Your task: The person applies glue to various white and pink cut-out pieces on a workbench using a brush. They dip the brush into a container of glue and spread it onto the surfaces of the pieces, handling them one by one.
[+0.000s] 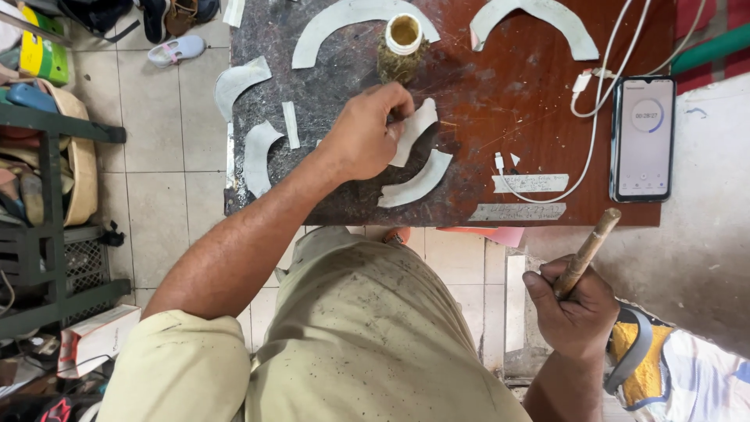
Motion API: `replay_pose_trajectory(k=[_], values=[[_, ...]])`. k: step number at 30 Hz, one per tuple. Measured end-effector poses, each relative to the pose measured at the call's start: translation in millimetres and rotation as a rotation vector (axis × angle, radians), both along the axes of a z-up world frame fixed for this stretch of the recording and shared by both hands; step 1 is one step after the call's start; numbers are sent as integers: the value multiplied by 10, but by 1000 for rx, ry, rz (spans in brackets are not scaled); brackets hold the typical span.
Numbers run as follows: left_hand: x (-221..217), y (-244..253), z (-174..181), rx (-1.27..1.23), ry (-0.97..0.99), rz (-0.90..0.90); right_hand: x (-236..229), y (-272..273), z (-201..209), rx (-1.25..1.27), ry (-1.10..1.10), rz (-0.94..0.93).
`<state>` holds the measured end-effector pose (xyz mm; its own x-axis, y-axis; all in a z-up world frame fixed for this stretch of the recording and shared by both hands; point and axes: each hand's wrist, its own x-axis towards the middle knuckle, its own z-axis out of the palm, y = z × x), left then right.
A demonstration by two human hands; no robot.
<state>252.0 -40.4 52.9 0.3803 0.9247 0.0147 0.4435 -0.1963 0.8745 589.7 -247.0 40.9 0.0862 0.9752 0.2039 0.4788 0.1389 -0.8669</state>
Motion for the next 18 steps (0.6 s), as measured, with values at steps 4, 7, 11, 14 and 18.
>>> replay_pose_trajectory(k=[4,7,11,14,18], values=[[-29,-50,142,-38,426,0,13,27,-91,8,-7,19],[-82,-46,114,-1,568,-36,-149,168,157,-212,-54,96],[-160,-100,161,-17,609,-29,-326,382,350,-380,-350,164],[-202,-147,95,59,588,-28,-489,518,375,-380,-593,180],[-251,-207,94,139,597,-19,-577,657,405,-123,-993,87]])
